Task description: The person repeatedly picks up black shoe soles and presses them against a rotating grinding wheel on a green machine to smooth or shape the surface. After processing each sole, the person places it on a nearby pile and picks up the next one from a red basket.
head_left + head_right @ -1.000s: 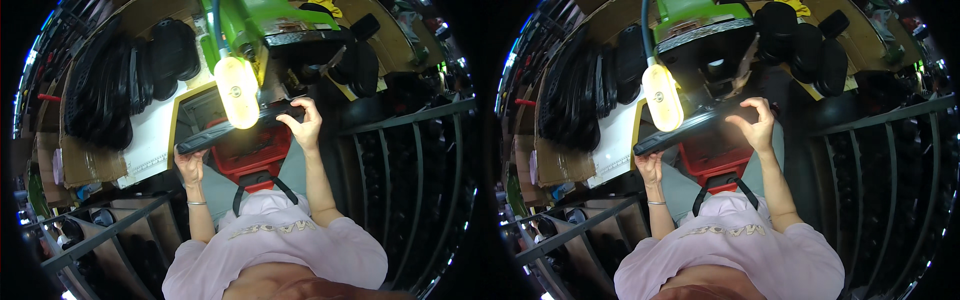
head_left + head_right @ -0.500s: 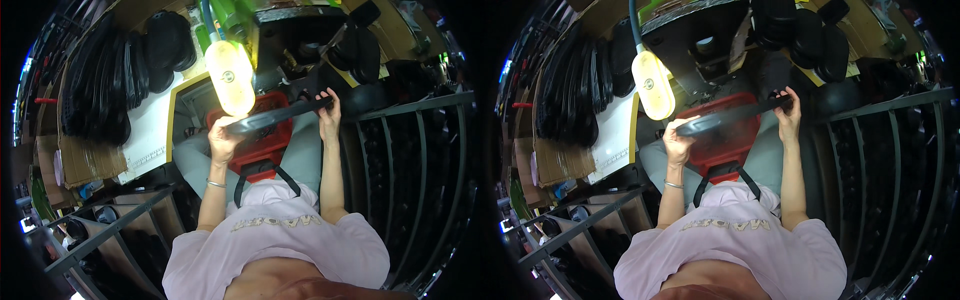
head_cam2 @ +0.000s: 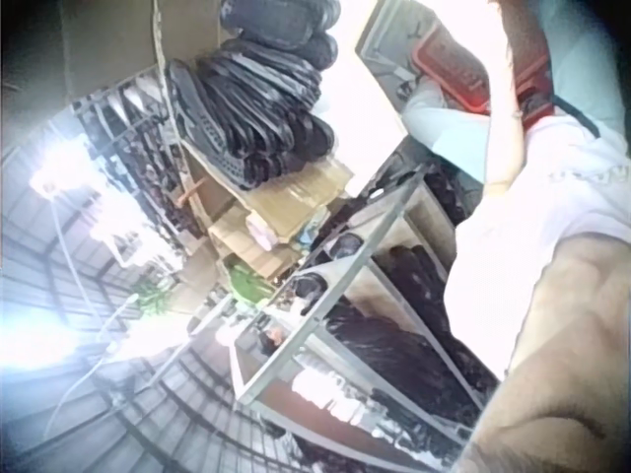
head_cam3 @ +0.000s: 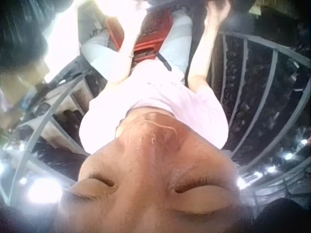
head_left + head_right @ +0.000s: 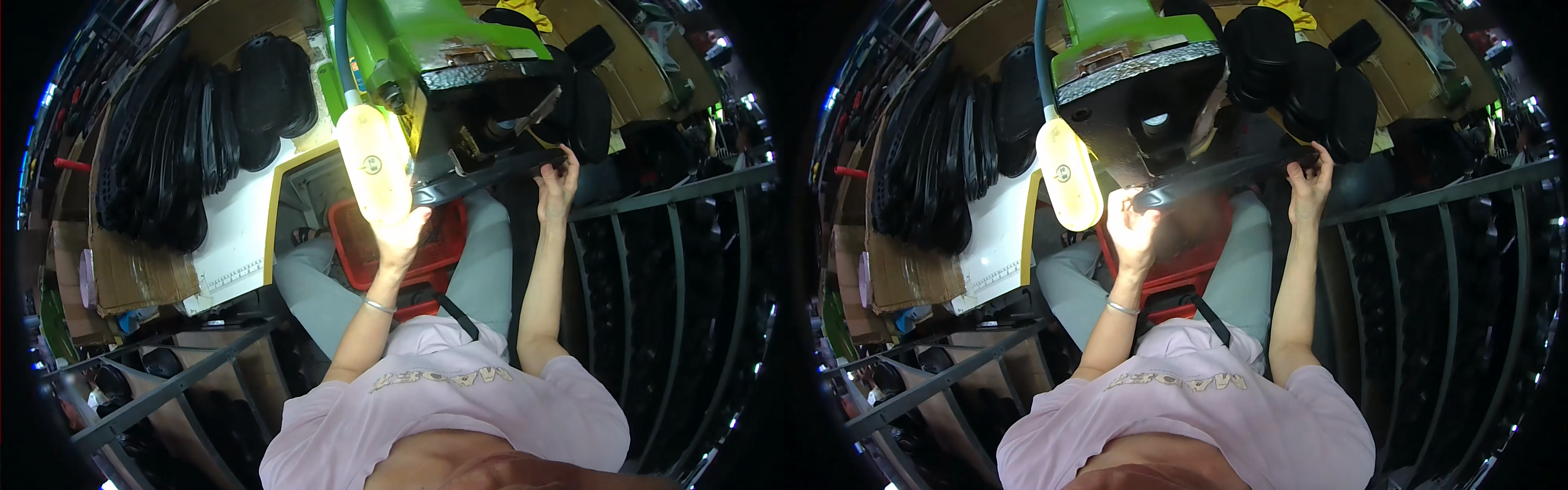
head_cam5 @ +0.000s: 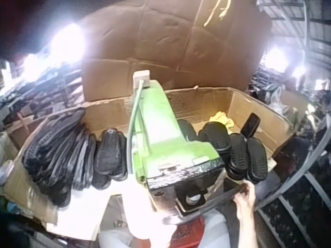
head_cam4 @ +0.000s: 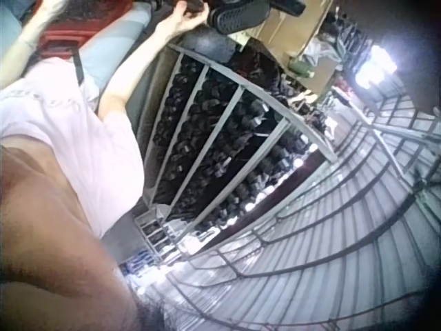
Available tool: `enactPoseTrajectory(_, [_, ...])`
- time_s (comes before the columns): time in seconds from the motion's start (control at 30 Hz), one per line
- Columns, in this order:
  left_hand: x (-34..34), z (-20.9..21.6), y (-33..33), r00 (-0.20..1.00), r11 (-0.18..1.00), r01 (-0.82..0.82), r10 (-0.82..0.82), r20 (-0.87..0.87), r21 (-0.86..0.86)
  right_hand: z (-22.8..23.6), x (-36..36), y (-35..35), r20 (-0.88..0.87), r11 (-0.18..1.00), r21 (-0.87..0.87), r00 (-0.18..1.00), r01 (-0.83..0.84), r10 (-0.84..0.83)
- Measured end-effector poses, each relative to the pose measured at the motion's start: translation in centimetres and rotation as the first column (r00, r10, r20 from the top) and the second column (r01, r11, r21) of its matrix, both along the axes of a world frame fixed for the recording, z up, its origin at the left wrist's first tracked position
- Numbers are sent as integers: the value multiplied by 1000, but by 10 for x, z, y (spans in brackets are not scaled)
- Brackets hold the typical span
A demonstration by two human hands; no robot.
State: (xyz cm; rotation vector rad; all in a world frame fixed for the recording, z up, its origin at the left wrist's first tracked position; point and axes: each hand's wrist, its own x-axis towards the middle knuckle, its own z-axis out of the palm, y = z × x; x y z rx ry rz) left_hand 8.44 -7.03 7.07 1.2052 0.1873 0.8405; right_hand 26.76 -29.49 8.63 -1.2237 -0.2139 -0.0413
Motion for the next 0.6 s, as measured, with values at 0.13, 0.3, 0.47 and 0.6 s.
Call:
enactPoseTrajectory(0.13, [-25, 4, 23, 999, 1000, -12, 13, -50, 27, 7, -13, 17, 55, 992, -106, 997, 65, -60])
enactPoseTrajectory(0.3, [-51, 4, 40, 998, 979, -53, 46, -40, -199, 24, -42, 48, 198, 966, -229, 978, 116, -70])
enactPoseTrajectory(0.47, [-88, -3, 85, 991, 919, 131, -115, 66, -373, 25, -77, 81, 238, 912, -390, 971, 126, -32])
enactPoseTrajectory(0.6, [-117, -24, 104, 948, 888, 305, -248, 199, -344, 0, -94, 97, 352, 915, -375, 936, 145, -4])
